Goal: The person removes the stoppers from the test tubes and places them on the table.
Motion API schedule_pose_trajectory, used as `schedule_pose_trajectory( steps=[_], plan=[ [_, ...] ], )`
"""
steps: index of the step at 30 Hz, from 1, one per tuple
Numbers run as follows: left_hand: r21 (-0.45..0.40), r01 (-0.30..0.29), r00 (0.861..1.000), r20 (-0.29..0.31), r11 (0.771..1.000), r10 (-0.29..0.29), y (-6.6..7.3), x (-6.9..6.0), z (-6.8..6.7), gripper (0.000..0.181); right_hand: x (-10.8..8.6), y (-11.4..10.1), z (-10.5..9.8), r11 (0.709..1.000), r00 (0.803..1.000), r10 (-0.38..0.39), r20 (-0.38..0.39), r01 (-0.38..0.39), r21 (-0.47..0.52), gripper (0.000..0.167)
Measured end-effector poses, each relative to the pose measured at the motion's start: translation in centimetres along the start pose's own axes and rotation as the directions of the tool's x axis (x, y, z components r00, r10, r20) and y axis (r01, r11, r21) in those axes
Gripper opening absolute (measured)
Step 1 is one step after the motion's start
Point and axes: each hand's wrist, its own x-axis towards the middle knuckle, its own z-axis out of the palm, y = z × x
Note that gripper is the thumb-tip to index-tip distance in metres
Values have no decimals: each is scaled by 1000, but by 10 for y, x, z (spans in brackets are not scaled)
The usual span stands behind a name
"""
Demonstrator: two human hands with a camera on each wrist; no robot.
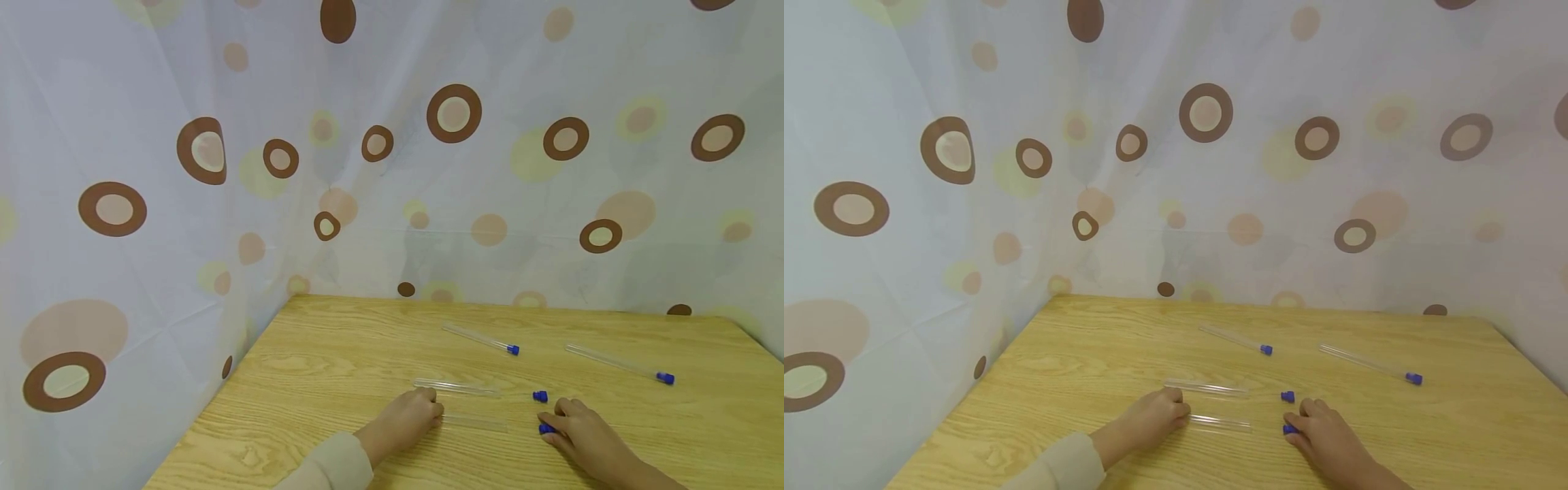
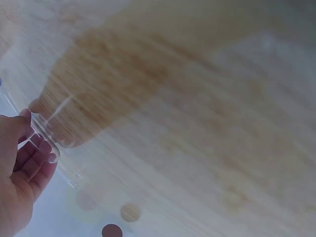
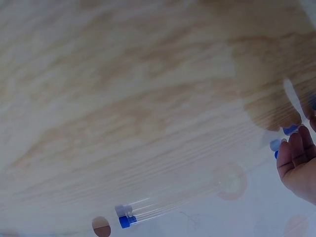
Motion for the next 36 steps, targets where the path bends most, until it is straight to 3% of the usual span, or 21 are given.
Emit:
schedule_pose_trajectory(
  steps=[9, 18, 36],
  plan=[
    [-13, 28, 999, 22, 1000, -27, 1, 0, -2, 16, 0, 1, 2, 1000, 1000, -20, -14, 20, -22, 29],
    [-37, 49, 998, 38, 998, -48, 1, 1, -1, 17, 0, -1, 0, 1000, 1000, 11, 26, -11, -2, 31],
    [-39, 28, 1000, 8, 999, -27, -1, 1, 2, 18, 1, 0, 1, 1000, 999, 29, 28, -29, -10, 30]
  ],
)
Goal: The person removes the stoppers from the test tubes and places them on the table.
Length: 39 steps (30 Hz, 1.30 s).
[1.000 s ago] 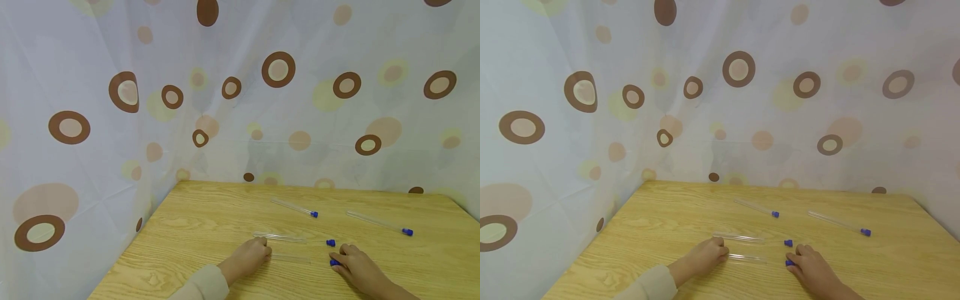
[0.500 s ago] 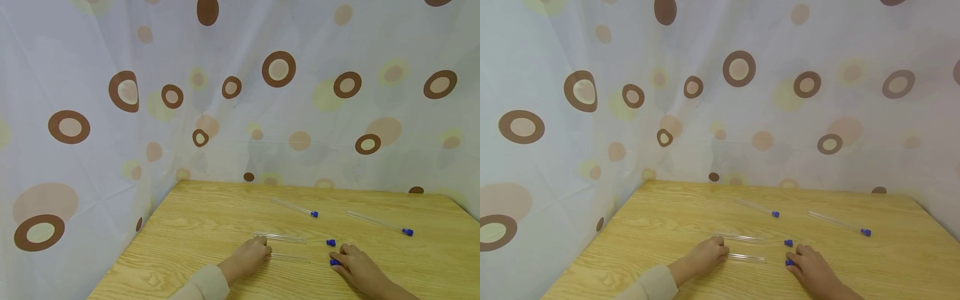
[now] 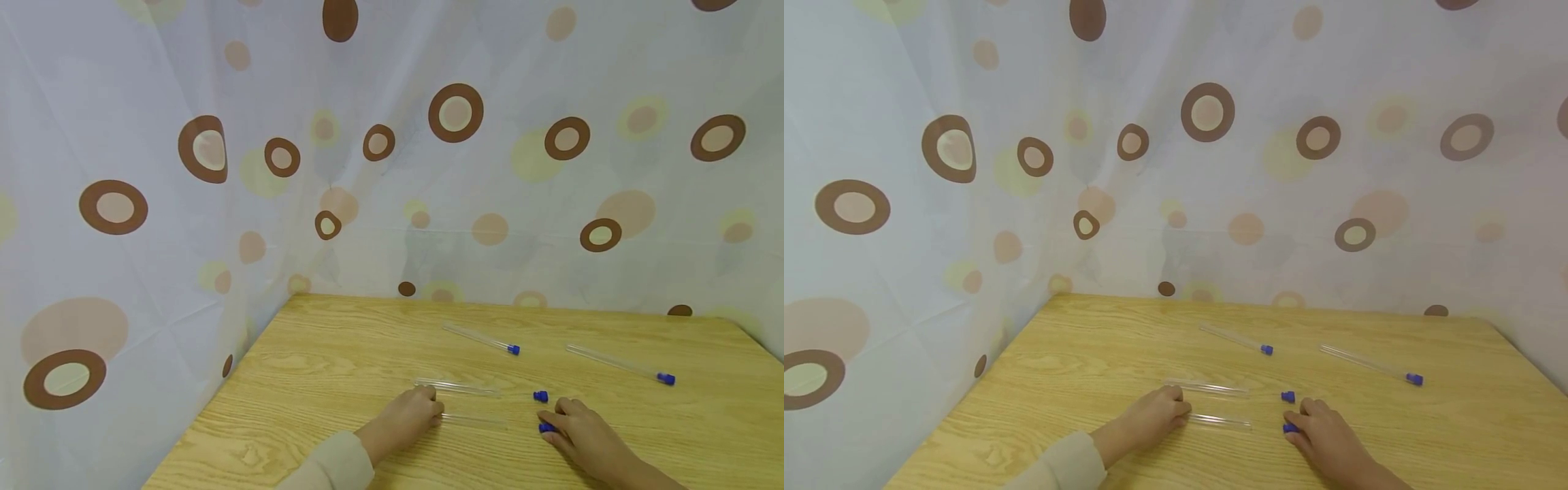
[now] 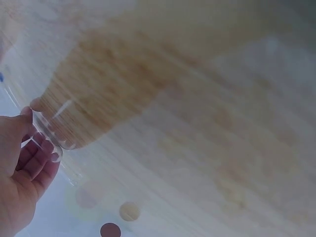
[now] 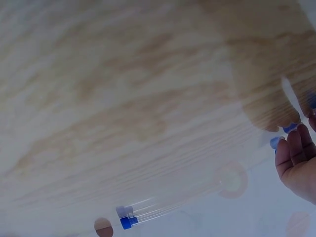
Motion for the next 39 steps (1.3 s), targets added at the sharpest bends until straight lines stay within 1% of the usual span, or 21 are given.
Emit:
schedule_pose_trajectory(
  steps=[4, 9, 14, 18, 22, 24, 27, 32, 39],
  plan=[
    [-13, -7, 1000, 0, 1000, 7, 0, 0, -1, 18, -1, 1, 1, 1000, 1000, -15, -19, 15, -6, 30],
    [-33, 1, 1000, 13, 999, 0, -1, 1, 1, 17, -1, 2, 3, 999, 998, -42, -57, 41, -21, 30],
    [-79, 10, 1000, 21, 997, -8, -2, 0, 1, 15, -1, 1, 2, 999, 997, -43, -60, 42, -12, 30],
    [-118, 16, 1000, 10, 993, -15, -3, 2, 1, 15, 0, 0, 0, 1000, 1000, -14, -16, 14, 13, 29],
    [-129, 6, 1000, 0, 992, -6, -5, 4, 1, 16, 0, -1, -3, 999, 999, 14, 42, -16, 51, 30],
    [-127, 1, 1000, -4, 992, -2, -5, 4, 2, 16, 1, 0, -4, 998, 998, 19, 57, -22, 63, 30],
    [-130, -4, 1000, -13, 991, 2, -5, 4, 1, 17, 2, 1, -6, 997, 998, 13, 59, -17, 71, 29],
    [-132, -10, 1000, -22, 991, 7, -6, 5, -1, 18, 3, 3, -7, 997, 999, -10, 31, 8, 72, 28],
    [-110, -19, 999, -43, 994, 14, -7, 6, -2, 17, 4, 3, -10, 996, 999, 6, 52, -10, 94, 30]
  ],
)
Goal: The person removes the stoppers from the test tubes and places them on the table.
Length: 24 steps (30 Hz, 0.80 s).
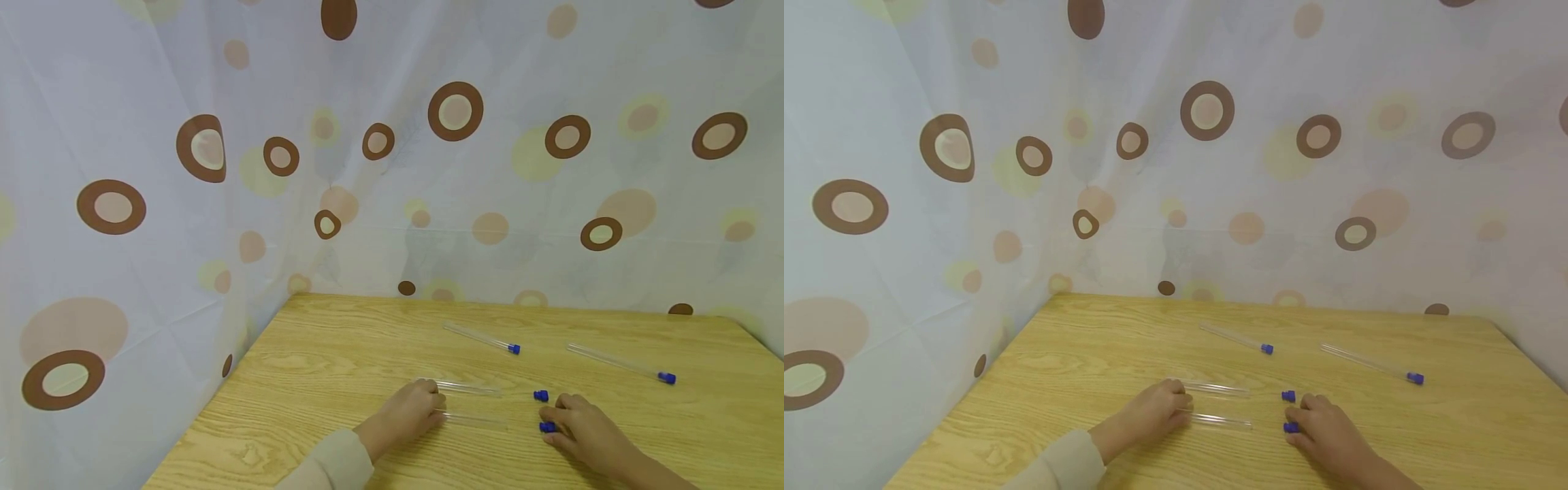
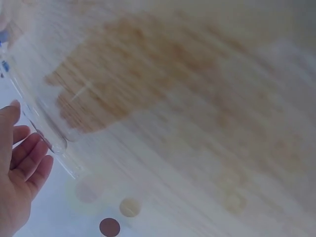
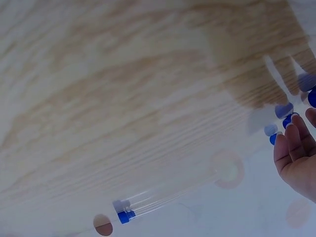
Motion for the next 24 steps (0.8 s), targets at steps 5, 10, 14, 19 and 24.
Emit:
schedule_pose_trajectory(
  steps=[5, 10, 14, 19, 24],
  plan=[
    [34, 12, 999, -40, 999, -11, -1, 1, -1, 21, 3, -1, -4, 1000, 1000, 18, -26, -18, -4, 36],
    [85, 17, 995, -98, 996, -9, -3, 2, -3, 22, 6, -3, -7, 998, 995, 53, -87, -55, -18, 34],
    [117, 28, 991, -130, 993, -13, -4, 3, -4, 25, 9, -4, -8, 997, 989, 62, -136, -66, -27, 31],
    [162, 35, 987, -162, 986, -8, -6, 5, -5, 26, 12, -7, -12, 998, 985, 64, -158, -66, -7, 34],
    [178, 35, 981, -195, 983, 0, -9, 8, -5, 26, 16, -11, -16, 987, 984, 141, -105, -132, 89, 36]
  ],
)
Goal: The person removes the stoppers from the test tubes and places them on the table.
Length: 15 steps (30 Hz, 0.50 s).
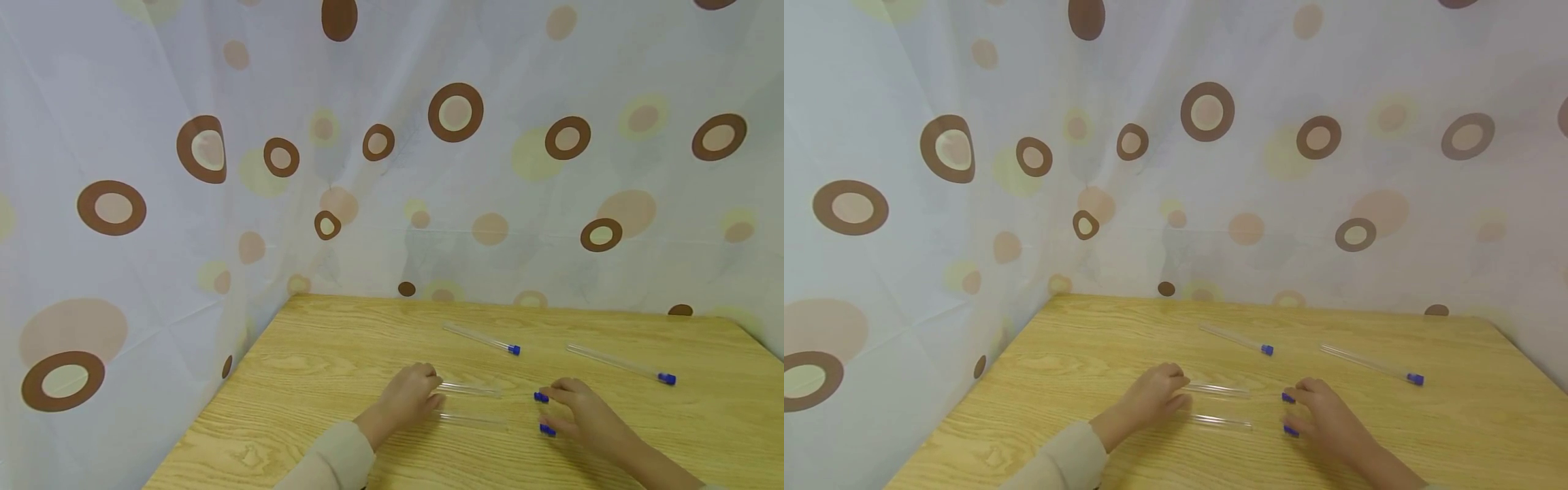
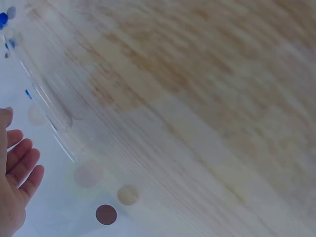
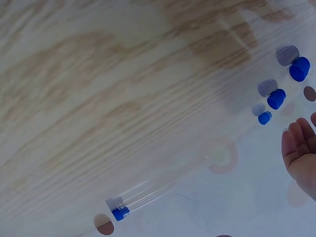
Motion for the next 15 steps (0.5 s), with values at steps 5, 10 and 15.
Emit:
schedule_pose_trajectory(
  steps=[5, 10, 15],
  plan=[
    [-15, 12, 1000, -7, 1000, -12, -2, 3, 0, 25, 4, -3, -1, 998, 999, 46, 26, -47, 37, 40],
    [-14, 7, 999, -37, 1000, -8, -5, 7, 1, 24, 10, -5, 1, 999, 999, 52, 11, -52, 15, 40],
    [10, 10, 999, -48, 1000, -10, -7, 11, 3, 25, 14, -7, 2, 1000, 1000, 20, -7, -20, -14, 38]
  ],
)
